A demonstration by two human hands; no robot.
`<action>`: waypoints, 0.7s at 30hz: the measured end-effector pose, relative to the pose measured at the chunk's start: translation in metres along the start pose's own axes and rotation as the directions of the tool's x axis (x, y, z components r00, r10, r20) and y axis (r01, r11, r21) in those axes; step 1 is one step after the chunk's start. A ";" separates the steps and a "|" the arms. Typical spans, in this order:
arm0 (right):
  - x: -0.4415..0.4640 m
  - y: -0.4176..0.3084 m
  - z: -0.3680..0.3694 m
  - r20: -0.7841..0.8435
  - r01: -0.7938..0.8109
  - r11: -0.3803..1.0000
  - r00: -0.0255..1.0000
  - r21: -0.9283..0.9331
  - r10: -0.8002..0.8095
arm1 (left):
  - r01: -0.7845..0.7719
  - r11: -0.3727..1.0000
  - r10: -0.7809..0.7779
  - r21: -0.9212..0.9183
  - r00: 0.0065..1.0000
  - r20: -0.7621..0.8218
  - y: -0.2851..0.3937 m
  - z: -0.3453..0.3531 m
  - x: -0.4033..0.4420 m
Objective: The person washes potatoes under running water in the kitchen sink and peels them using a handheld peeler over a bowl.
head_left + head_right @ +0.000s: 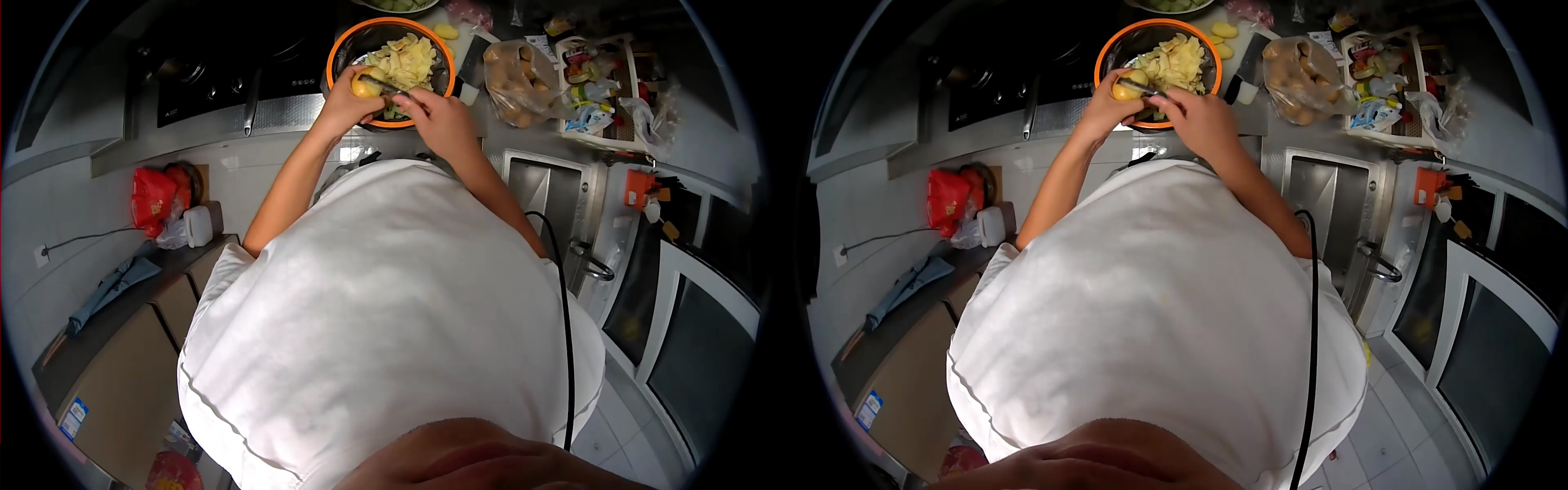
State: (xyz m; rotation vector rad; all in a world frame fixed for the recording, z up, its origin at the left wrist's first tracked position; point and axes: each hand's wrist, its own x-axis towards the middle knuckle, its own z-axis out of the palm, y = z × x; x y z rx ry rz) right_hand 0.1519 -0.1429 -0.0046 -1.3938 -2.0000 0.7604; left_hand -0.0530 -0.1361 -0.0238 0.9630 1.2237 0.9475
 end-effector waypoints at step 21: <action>0.018 0.030 0.009 -0.103 -0.067 0.976 0.994 -0.208 0.047 | 0.121 0.990 -0.114 -0.078 0.989 0.096 0.001 -0.004 -0.003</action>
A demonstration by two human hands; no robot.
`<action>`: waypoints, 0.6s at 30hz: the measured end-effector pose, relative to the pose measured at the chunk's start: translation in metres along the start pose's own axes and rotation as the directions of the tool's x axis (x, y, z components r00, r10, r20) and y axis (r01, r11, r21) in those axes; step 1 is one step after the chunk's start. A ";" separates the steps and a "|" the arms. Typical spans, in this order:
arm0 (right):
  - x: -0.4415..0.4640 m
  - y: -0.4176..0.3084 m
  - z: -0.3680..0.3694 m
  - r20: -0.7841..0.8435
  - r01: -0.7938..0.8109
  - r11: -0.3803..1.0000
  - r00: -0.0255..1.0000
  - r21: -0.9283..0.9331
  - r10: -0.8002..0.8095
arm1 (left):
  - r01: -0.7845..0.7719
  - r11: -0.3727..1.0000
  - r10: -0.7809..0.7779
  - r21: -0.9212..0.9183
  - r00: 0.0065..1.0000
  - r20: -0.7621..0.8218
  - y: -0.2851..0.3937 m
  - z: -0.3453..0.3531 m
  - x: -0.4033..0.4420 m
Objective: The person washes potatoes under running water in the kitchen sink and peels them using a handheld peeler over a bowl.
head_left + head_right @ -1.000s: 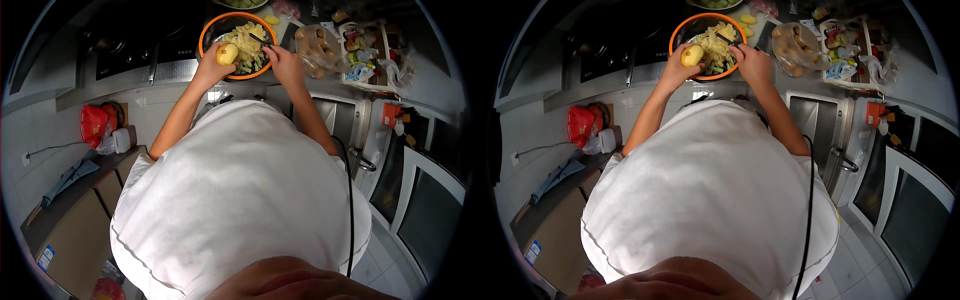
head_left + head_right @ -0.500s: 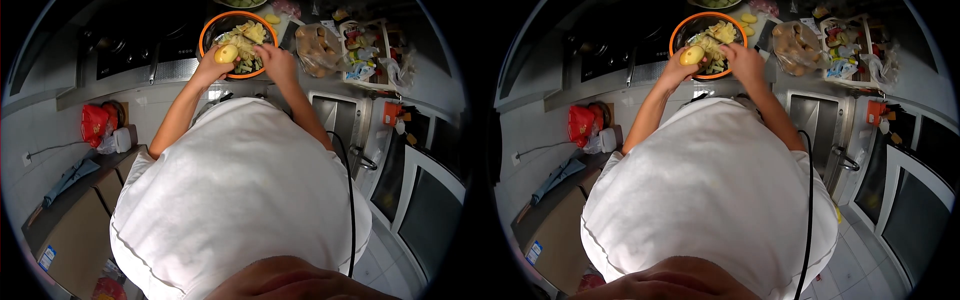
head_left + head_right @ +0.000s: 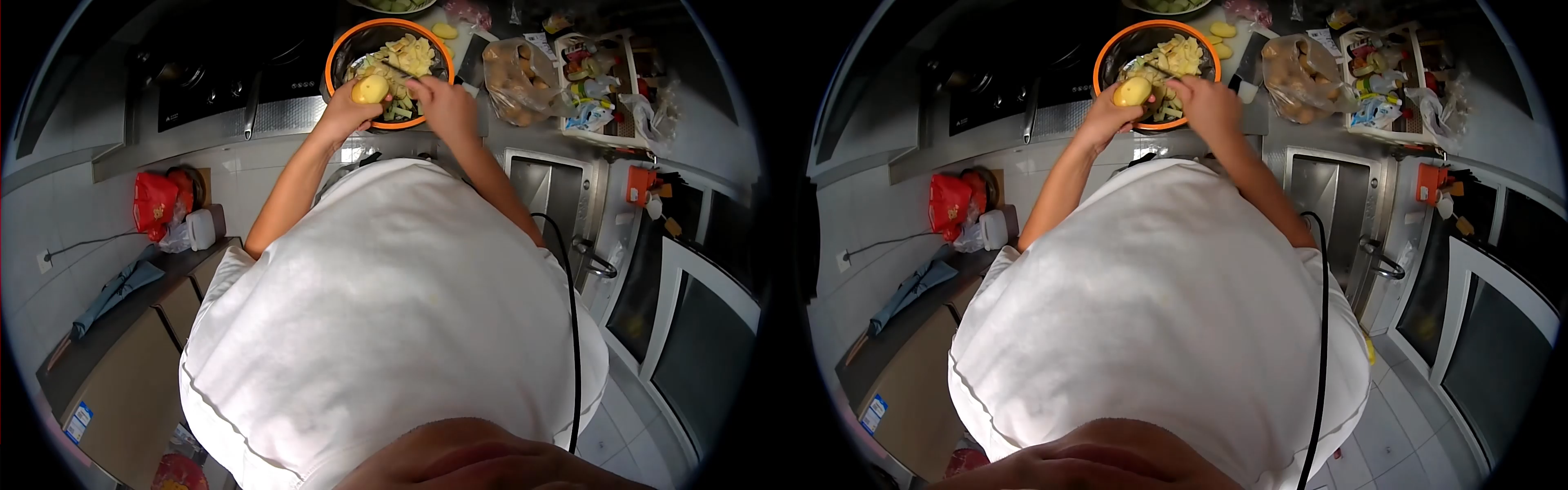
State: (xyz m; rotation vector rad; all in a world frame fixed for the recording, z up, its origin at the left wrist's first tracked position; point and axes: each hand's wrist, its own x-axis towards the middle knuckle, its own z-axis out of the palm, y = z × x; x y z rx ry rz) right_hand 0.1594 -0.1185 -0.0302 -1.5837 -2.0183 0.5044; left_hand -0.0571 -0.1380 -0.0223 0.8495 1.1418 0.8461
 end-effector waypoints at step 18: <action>0.012 0.021 -0.016 0.045 -0.105 0.985 0.993 -0.139 0.112 | -0.067 0.996 0.068 -0.063 0.998 0.009 0.003 0.004 0.001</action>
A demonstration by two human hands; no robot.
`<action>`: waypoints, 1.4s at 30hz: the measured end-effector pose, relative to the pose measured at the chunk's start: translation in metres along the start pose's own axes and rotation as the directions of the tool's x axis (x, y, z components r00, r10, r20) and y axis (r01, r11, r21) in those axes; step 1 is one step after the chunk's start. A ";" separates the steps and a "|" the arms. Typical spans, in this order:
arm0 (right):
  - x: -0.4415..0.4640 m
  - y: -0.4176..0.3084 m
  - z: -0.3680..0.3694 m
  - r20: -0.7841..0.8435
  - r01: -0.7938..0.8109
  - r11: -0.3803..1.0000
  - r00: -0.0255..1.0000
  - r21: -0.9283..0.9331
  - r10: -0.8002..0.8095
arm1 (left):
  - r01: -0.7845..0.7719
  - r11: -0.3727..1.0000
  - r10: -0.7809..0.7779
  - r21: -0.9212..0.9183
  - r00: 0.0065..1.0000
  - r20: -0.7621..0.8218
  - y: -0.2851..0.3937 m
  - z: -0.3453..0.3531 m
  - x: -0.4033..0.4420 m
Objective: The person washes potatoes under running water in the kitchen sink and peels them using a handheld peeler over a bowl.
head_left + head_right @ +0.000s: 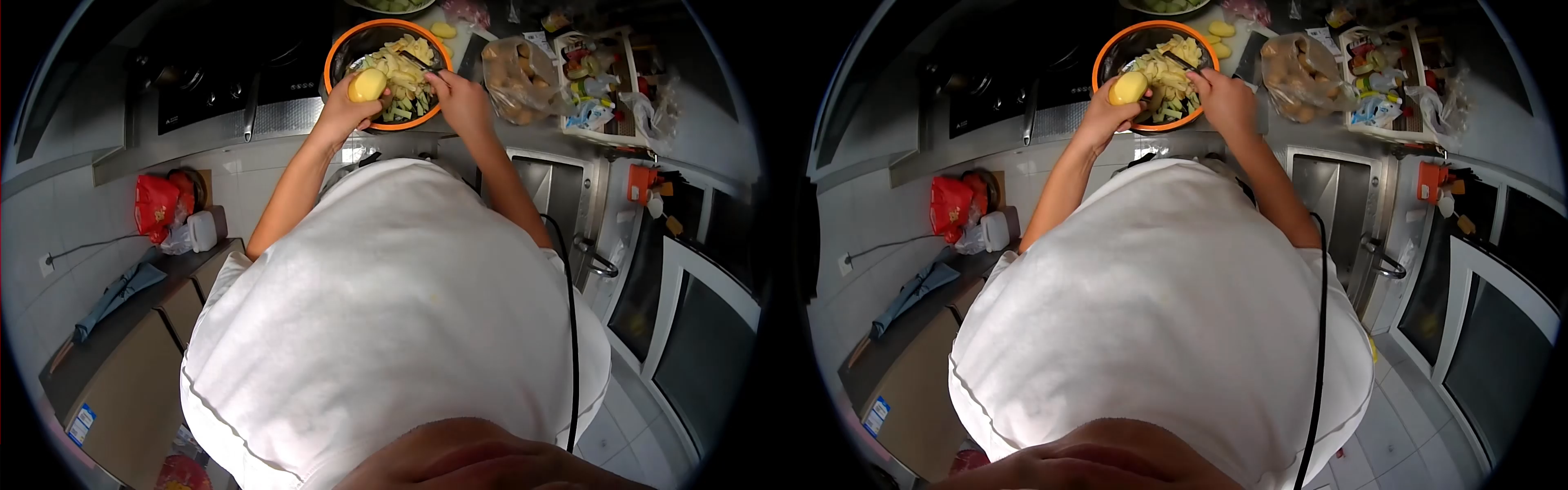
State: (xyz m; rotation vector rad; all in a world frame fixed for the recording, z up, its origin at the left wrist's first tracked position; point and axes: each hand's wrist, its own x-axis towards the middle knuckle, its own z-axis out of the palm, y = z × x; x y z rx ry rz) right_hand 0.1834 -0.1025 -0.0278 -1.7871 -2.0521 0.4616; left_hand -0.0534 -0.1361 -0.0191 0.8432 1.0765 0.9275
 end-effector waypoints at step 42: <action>-0.016 -0.007 0.002 0.000 0.029 0.993 1.000 -0.117 -0.029 | -0.075 0.970 0.075 0.232 0.997 0.010 -0.004 -0.004 -0.005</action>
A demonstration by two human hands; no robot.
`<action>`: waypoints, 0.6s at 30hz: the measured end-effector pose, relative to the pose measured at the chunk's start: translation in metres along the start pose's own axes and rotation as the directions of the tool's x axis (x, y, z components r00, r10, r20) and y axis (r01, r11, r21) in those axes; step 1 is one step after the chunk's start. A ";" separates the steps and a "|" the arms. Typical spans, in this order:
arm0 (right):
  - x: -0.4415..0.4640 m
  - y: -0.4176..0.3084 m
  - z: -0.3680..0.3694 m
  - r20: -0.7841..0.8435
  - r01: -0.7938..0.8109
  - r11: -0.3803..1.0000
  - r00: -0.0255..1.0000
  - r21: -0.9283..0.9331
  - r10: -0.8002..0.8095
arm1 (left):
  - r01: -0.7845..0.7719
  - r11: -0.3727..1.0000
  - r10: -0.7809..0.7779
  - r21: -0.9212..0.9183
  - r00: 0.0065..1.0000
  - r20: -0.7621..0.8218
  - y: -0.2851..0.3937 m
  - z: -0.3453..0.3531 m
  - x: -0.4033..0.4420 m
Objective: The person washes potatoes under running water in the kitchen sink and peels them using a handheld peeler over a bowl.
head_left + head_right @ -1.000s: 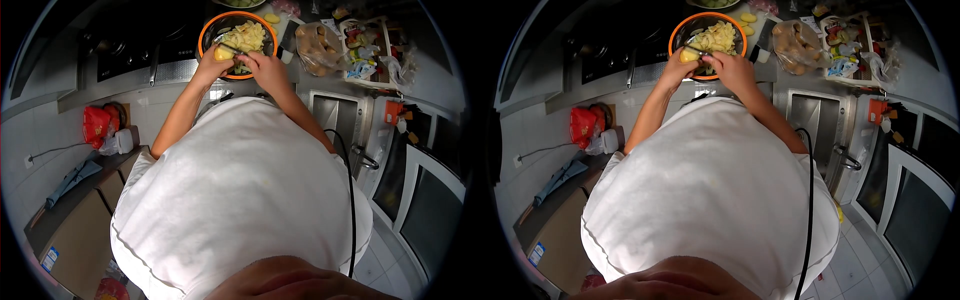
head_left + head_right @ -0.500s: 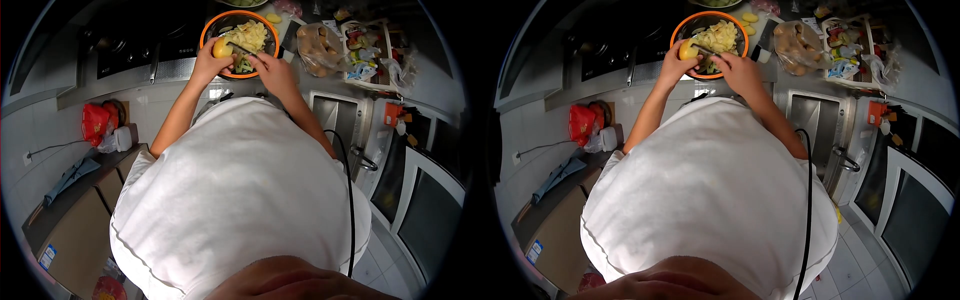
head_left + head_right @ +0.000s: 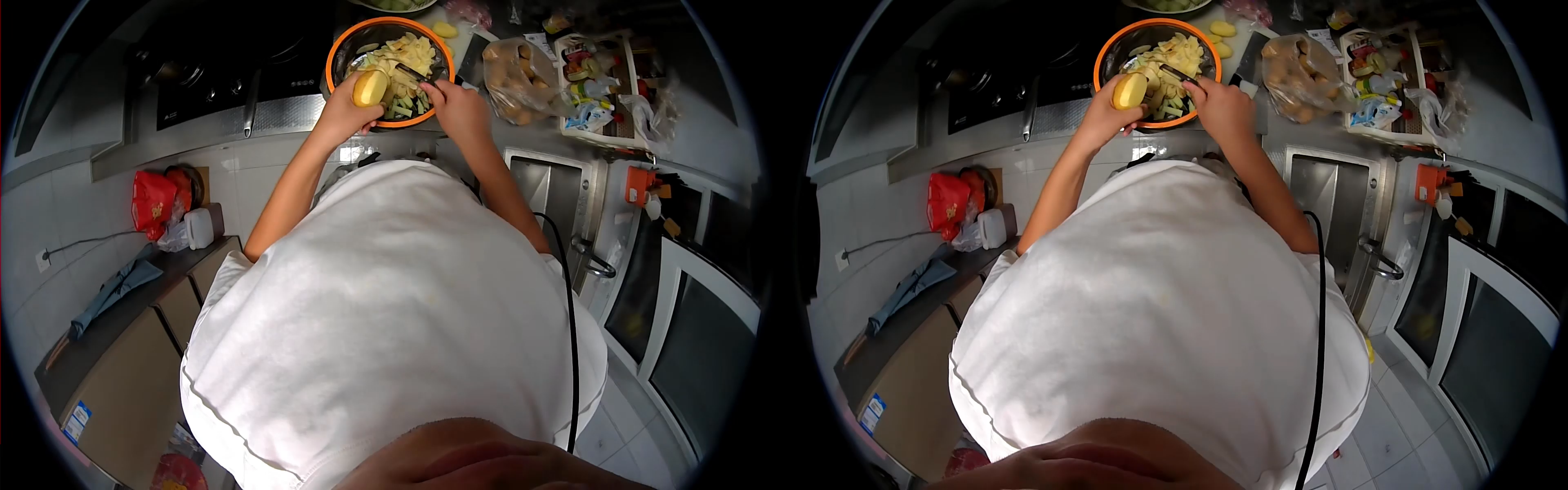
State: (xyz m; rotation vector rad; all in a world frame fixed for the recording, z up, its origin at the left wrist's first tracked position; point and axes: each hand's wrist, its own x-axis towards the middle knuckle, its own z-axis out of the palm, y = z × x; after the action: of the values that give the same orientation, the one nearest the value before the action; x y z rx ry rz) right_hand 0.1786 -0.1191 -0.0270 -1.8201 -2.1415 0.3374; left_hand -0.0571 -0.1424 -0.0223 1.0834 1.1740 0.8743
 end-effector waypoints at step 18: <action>-0.001 -0.005 -0.007 -0.020 0.095 0.990 0.995 0.107 -0.093 | 0.092 0.994 -0.098 0.054 0.986 0.134 0.012 0.000 -0.008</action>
State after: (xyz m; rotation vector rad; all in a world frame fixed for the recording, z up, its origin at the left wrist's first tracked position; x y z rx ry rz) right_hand 0.1773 -0.1207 -0.0186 -1.6517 -2.1460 0.4075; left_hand -0.0580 -0.1467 -0.0086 1.0989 1.1272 0.6907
